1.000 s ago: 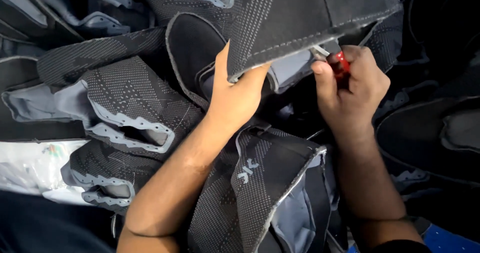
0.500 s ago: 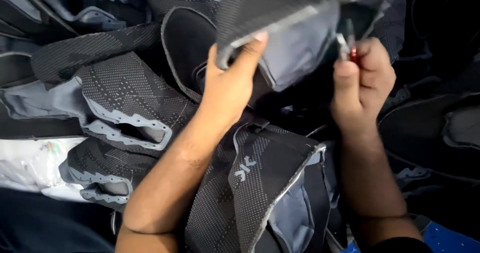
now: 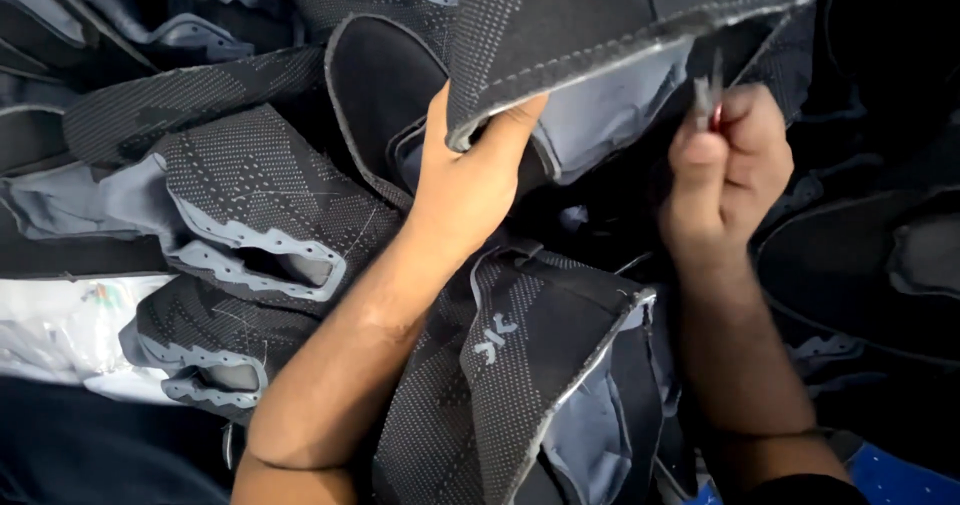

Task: The person trims excess threads from shoe uppers using small snips.

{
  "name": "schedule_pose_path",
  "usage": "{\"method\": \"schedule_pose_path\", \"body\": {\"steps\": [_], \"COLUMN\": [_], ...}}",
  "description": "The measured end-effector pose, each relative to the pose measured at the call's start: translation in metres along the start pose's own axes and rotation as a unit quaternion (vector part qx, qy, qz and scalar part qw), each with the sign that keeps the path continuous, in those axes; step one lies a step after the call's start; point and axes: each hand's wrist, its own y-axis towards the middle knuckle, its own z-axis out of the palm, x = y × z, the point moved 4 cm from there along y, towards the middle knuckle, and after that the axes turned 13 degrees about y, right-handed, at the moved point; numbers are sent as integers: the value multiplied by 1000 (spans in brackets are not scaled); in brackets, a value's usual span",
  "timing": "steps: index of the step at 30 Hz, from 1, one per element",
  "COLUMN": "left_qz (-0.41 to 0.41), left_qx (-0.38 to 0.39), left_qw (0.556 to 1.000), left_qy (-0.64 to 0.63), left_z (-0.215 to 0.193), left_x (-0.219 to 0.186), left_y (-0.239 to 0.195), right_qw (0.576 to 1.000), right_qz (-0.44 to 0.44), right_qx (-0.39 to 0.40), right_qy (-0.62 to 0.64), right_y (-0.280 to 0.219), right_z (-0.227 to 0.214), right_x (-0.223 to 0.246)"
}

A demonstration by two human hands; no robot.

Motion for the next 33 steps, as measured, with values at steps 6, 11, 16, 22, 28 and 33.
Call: {"method": "schedule_pose_path", "body": {"steps": [6, 11, 16, 22, 28, 33], "left_qz": [39, -42, -90, -127, -135, -70], "left_qx": [-23, 71, -39, -44, -42, -16], "left_qw": [997, 997, 987, 976, 930, 914], "left_qy": [64, -10, -126, -171, -341, -399], "left_z": [4, 5, -2, -2, -14, -19], "left_x": [-6, 20, -6, 34, -2, -22], "left_y": [-9, -13, 10, 2, 18, 19], "right_qw": [969, 991, 932, 978, 910, 957], "right_qz": [-170, -24, -2, -138, -62, -7], "right_qx": [112, 75, -20, 151, 404, 75], "right_qy": [-144, 110, 363, -25, 69, 280], "right_y": [11, -2, 8, 19, 9, 16], "right_z": [27, -23, -7, 29, 46, 12], "right_x": [35, -42, -15, 29, 26, -1]}}
